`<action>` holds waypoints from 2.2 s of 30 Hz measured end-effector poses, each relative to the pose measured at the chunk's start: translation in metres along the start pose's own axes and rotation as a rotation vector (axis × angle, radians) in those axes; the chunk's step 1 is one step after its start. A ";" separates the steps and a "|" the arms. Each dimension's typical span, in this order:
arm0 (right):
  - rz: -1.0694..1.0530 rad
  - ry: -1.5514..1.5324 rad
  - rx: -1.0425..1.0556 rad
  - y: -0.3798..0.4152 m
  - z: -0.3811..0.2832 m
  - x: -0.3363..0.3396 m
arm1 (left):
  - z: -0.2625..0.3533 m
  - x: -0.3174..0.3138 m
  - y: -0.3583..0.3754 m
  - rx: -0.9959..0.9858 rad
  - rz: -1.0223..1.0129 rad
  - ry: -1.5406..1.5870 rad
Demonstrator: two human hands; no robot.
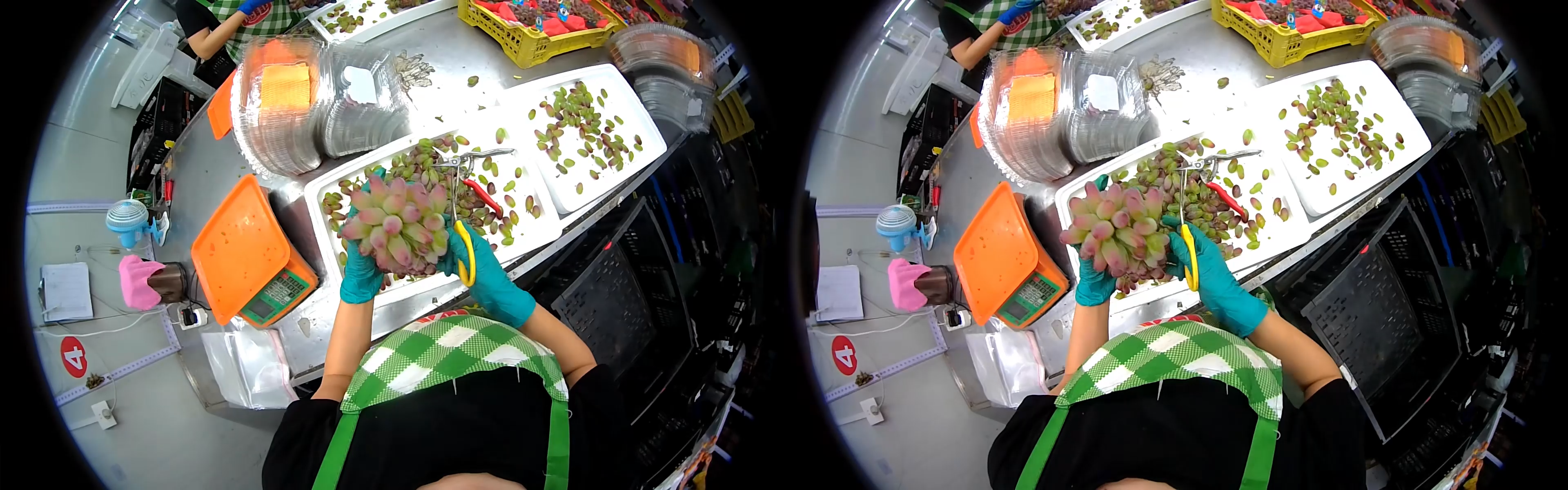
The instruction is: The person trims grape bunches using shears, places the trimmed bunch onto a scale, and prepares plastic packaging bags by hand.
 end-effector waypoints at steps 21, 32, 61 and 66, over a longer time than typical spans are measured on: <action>0.067 -0.049 0.007 0.001 -0.013 -0.010 | 0.002 -0.027 -0.015 -0.214 -0.080 -0.017; 0.186 0.175 0.243 0.004 -0.012 -0.010 | -0.009 -0.024 -0.015 -0.156 0.070 -0.018; 0.076 -0.438 0.139 -0.031 -0.016 0.023 | 0.022 -0.084 -0.014 0.017 -0.038 -0.235; 0.060 -0.334 0.035 -0.033 -0.011 0.007 | 0.001 -0.053 -0.017 0.101 0.039 0.115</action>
Point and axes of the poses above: each hand's wrist, its own y-axis away from the middle knuckle, its own x-axis out of the back of the hand, z = x × y, the point moved 3 cm from there along -y, towards the middle knuckle, and after that the axes turned 12 degrees about y, right-handed, at the moved point
